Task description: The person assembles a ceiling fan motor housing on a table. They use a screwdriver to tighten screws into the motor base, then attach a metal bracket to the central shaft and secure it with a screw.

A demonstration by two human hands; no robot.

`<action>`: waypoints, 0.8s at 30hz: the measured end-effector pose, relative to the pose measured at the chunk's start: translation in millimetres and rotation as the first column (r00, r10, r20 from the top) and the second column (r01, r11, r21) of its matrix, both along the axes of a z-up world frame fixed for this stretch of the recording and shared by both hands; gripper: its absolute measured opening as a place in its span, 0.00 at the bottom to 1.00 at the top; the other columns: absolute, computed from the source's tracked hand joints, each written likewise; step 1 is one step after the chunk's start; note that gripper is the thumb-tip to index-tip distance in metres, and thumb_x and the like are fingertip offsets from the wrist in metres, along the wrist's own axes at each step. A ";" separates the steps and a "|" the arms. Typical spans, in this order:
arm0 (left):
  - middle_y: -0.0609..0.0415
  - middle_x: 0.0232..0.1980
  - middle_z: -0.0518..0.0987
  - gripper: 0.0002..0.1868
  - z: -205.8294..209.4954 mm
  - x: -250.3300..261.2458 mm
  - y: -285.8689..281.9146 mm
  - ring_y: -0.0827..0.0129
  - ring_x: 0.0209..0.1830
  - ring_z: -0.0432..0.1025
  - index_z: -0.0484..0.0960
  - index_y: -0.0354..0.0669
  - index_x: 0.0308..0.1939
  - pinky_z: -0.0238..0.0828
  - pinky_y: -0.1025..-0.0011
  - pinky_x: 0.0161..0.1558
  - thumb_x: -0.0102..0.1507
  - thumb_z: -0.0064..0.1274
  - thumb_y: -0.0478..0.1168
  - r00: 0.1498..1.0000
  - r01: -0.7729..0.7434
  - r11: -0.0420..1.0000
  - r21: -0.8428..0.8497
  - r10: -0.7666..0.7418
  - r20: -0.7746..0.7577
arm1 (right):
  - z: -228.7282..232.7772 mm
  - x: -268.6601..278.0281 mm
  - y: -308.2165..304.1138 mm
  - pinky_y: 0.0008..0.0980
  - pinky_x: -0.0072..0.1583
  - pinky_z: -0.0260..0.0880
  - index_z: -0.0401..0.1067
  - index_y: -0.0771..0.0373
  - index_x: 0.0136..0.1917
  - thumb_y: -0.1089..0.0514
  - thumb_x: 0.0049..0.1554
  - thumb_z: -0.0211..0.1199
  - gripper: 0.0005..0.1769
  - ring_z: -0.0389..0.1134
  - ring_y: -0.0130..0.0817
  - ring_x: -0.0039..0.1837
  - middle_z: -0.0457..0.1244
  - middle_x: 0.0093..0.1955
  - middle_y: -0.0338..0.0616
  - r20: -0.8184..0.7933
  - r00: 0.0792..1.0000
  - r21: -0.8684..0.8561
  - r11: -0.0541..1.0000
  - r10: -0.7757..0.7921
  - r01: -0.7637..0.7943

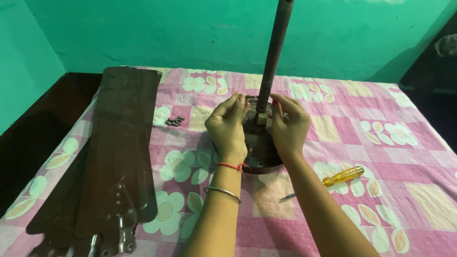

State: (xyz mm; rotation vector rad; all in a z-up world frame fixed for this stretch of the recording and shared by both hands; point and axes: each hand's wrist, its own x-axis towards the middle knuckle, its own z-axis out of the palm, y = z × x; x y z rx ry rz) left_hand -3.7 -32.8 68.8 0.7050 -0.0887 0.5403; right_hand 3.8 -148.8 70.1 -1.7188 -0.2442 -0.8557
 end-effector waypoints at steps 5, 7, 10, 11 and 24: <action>0.47 0.47 0.85 0.10 -0.3 1.5 -0.2 0.69 0.46 0.80 0.85 0.28 0.48 0.82 0.72 0.53 0.64 0.59 0.29 1.000 0.008 1.000 -0.016 -0.009 -0.011 | -1.3 -4.3 -1.6 0.25 0.54 0.78 0.80 0.58 0.57 0.71 0.62 0.57 0.16 0.70 0.25 0.59 0.66 0.59 0.40 0.099 0.986 0.019 0.991 0.131 -0.133; 0.47 0.47 0.85 0.09 0.3 2.0 1.1 0.69 0.46 0.80 0.85 0.28 0.48 0.82 0.72 0.53 0.64 0.59 0.29 1.000 0.022 0.999 -0.023 -0.022 -0.008 | -0.5 -7.2 -0.7 0.25 0.48 0.70 0.81 0.58 0.57 0.72 0.62 0.59 0.17 0.68 0.26 0.54 0.66 0.56 0.40 0.107 0.993 -0.051 0.998 0.043 -0.038; 0.47 0.47 0.84 0.09 -0.8 -1.4 3.8 0.69 0.46 0.80 0.85 0.28 0.48 0.83 0.71 0.54 0.65 0.59 0.29 0.999 0.033 0.998 -0.046 -0.032 0.010 | 1.6 -12.1 2.2 0.24 0.47 0.68 0.81 0.57 0.57 0.73 0.61 0.60 0.17 0.67 0.26 0.52 0.65 0.54 0.39 0.193 0.981 -0.124 0.991 -0.016 0.041; 0.47 0.47 0.84 0.09 -0.5 -1.6 3.7 0.69 0.46 0.80 0.85 0.28 0.49 0.83 0.71 0.54 0.65 0.59 0.29 1.000 0.024 0.999 -0.028 -0.024 0.000 | 2.4 -13.6 3.3 0.24 0.48 0.69 0.81 0.57 0.57 0.73 0.61 0.60 0.18 0.67 0.26 0.53 0.65 0.53 0.39 0.232 0.972 -0.142 0.988 -0.022 0.057; 0.48 0.47 0.84 0.08 -1.4 -0.6 3.1 0.69 0.47 0.80 0.85 0.28 0.47 0.83 0.69 0.54 0.64 0.59 0.29 0.999 0.049 0.998 -0.049 -0.049 0.002 | 3.6 -20.2 4.0 0.23 0.42 0.69 0.80 0.58 0.60 0.72 0.58 0.62 0.19 0.67 0.24 0.47 0.66 0.49 0.39 0.063 0.998 -0.148 0.989 -0.012 0.021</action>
